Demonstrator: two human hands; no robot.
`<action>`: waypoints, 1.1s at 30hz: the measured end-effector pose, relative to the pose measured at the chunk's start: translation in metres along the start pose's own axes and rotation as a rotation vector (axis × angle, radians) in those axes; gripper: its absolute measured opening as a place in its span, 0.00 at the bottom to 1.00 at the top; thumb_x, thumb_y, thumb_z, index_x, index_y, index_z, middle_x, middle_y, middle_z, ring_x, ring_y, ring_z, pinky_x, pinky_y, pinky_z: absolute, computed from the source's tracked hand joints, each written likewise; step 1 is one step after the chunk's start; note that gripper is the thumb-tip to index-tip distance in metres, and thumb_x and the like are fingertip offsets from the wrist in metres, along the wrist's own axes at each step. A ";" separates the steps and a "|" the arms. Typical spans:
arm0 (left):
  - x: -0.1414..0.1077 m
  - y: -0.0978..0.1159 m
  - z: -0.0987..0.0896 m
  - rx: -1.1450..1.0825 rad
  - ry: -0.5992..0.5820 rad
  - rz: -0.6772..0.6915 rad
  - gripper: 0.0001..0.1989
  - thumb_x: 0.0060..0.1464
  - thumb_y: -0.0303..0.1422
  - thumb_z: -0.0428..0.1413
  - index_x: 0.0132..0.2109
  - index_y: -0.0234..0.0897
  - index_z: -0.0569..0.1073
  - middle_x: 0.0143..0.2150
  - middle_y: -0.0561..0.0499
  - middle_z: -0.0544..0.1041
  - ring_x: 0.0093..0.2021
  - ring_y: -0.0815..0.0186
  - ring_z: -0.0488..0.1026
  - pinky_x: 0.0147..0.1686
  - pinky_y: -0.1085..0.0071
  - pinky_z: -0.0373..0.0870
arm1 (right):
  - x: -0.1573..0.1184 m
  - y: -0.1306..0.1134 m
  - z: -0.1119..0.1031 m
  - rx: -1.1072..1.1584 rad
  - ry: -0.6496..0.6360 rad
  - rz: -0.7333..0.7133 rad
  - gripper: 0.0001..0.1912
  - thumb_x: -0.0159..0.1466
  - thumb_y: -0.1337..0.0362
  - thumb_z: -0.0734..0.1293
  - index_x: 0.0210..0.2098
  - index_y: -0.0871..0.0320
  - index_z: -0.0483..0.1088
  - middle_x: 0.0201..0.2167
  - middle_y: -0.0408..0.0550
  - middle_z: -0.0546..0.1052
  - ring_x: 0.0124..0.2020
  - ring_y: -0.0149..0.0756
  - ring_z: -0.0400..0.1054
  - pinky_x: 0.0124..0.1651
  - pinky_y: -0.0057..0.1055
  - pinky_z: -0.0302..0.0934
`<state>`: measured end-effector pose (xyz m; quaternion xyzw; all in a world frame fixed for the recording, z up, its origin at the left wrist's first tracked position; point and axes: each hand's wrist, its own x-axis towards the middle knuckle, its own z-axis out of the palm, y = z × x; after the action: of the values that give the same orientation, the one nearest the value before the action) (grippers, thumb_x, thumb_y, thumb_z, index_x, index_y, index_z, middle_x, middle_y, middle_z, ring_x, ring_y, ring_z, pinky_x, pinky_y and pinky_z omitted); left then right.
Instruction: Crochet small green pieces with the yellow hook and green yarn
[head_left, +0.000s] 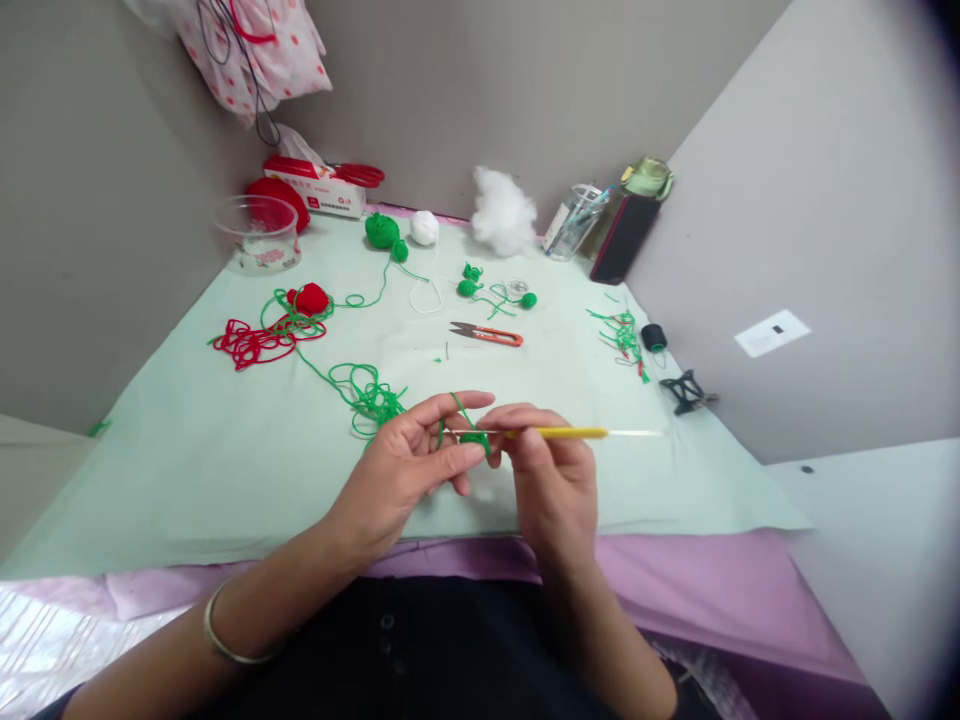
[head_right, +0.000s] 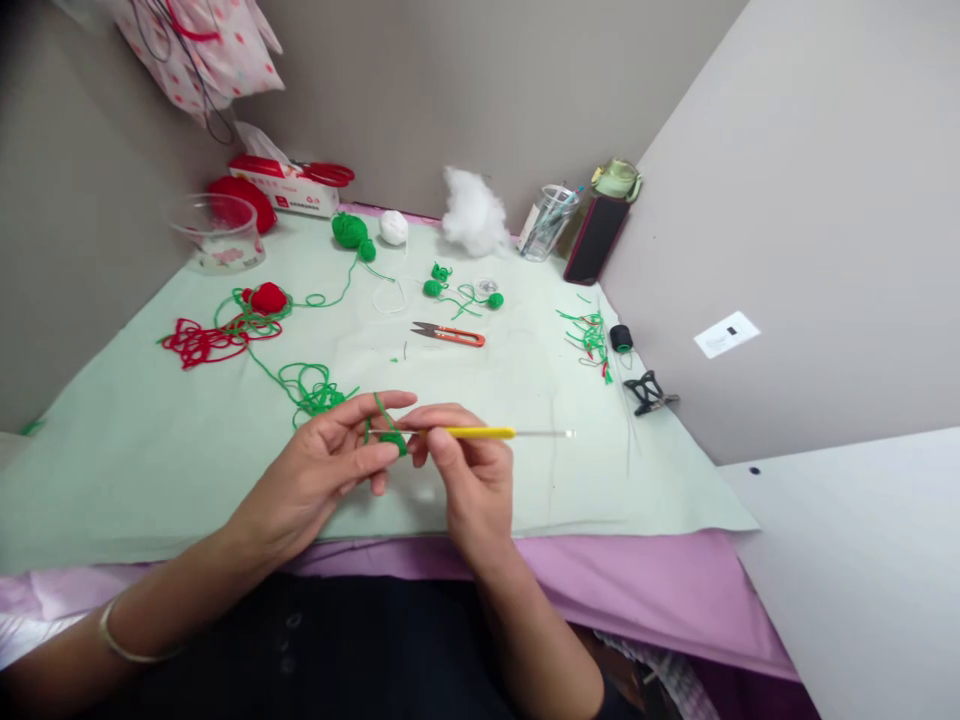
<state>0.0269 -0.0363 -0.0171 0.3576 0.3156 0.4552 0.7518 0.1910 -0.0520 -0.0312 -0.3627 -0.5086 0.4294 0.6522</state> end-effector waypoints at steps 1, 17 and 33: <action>0.000 -0.002 0.001 0.041 0.015 0.032 0.17 0.55 0.31 0.72 0.52 0.48 0.86 0.35 0.55 0.77 0.27 0.77 0.73 0.27 0.82 0.67 | -0.002 0.001 0.002 -0.080 -0.008 -0.059 0.08 0.73 0.61 0.69 0.43 0.50 0.83 0.41 0.47 0.84 0.34 0.33 0.75 0.36 0.32 0.72; 0.004 0.000 0.009 -0.082 0.150 0.061 0.23 0.52 0.28 0.72 0.56 0.46 0.84 0.38 0.56 0.76 0.37 0.73 0.72 0.41 0.77 0.77 | -0.005 0.003 0.004 -0.305 0.057 -0.205 0.12 0.74 0.67 0.66 0.46 0.49 0.82 0.38 0.46 0.81 0.32 0.34 0.76 0.34 0.35 0.72; -0.002 -0.002 0.007 0.024 0.079 0.006 0.19 0.55 0.33 0.71 0.55 0.45 0.85 0.40 0.53 0.78 0.33 0.71 0.73 0.37 0.74 0.74 | -0.002 0.003 0.002 -0.189 0.090 -0.076 0.07 0.72 0.61 0.70 0.43 0.51 0.82 0.37 0.47 0.83 0.34 0.35 0.75 0.39 0.35 0.72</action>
<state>0.0327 -0.0404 -0.0146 0.3493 0.3496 0.4674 0.7330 0.1881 -0.0526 -0.0341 -0.4221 -0.5304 0.3375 0.6532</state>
